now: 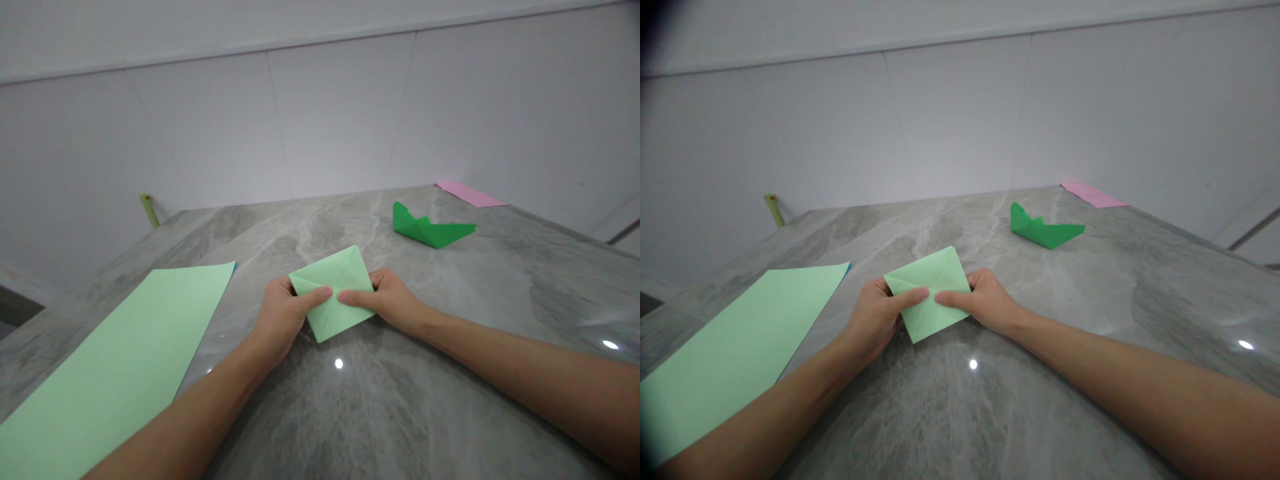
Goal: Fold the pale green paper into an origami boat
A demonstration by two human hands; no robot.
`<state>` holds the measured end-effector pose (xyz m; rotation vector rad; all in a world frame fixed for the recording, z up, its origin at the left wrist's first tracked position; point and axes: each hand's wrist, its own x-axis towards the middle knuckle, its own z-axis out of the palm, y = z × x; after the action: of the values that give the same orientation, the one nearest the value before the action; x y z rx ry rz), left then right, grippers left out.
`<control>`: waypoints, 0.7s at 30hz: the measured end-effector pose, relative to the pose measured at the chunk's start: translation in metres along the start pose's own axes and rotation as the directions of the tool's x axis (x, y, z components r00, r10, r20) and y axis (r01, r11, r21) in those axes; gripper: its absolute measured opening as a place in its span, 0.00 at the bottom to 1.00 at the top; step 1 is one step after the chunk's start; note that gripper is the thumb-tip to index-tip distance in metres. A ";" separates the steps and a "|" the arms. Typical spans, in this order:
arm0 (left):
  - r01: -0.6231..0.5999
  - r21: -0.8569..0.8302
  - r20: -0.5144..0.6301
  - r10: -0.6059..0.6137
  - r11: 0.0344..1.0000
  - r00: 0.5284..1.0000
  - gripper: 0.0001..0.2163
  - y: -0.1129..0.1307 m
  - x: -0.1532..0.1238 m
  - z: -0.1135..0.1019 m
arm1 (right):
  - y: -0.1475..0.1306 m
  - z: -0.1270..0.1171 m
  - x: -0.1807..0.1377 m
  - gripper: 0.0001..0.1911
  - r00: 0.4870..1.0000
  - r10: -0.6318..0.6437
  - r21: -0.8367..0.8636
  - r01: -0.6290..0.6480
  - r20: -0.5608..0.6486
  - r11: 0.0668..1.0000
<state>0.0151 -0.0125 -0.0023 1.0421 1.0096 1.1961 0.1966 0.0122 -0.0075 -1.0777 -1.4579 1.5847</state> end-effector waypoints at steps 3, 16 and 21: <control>0.032 -0.032 0.033 -0.031 0.999 0.999 0.13 -0.001 -0.001 0.001 | 0.002 -0.001 0.000 0.13 1.000 0.004 -0.014 -0.004 -0.004 1.000; 0.027 -0.077 0.046 -0.024 0.997 0.999 0.14 0.000 0.000 0.000 | 0.002 -0.002 0.000 0.17 0.999 -0.034 -0.052 0.033 -0.012 0.998; 0.093 -0.151 0.060 -0.085 0.984 0.995 0.17 0.002 -0.002 0.006 | 0.000 -0.001 0.000 0.19 0.999 -0.026 -0.032 0.025 -0.037 0.999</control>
<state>0.0201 -0.0146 0.0006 0.8945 0.8989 1.1485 0.1976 0.0123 -0.0078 -1.0966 -1.4708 1.5209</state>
